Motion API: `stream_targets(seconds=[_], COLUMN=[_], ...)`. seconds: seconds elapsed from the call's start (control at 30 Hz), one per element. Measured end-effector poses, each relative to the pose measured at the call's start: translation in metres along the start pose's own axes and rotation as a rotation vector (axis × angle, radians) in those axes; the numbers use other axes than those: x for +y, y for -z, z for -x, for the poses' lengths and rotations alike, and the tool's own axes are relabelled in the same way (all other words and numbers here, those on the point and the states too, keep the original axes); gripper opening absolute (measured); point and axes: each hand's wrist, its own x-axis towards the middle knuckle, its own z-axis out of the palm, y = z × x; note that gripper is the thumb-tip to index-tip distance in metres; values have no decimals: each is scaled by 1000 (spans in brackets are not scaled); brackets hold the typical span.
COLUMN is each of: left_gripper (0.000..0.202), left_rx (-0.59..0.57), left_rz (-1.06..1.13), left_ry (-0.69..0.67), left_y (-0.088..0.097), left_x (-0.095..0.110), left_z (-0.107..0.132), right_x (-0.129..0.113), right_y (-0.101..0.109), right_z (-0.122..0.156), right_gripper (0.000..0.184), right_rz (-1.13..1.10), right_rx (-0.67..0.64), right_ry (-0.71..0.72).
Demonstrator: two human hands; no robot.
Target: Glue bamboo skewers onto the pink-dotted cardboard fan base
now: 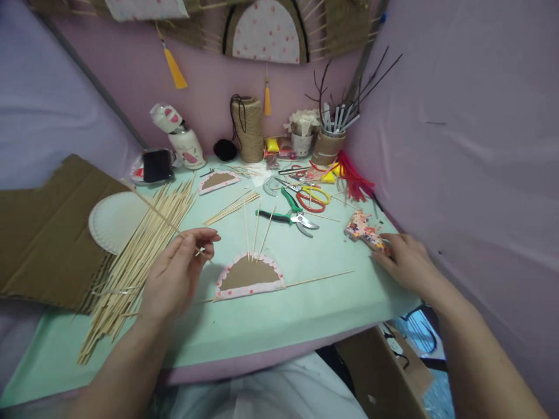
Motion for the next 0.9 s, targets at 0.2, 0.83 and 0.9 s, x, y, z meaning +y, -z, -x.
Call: stream_targets(seconds=[0.2,0.83,0.9], left_gripper=[32,21,22], left_rx=[46,-440,-444], left_rz=[77,-1051,-1097], left_ry=[111,-792,-807], left_y=[-12,-26,-25], left_x=[-3,-42,-45], left_z=[8,43,42], right_x=[-6,-117,-149], right_y=[-13,40,37], right_z=[-10,7,6], right_gripper=[62,29,22], right_rz=[-32,-404,-506], right_rx=[41,247,89], right_ry=[9,413,537])
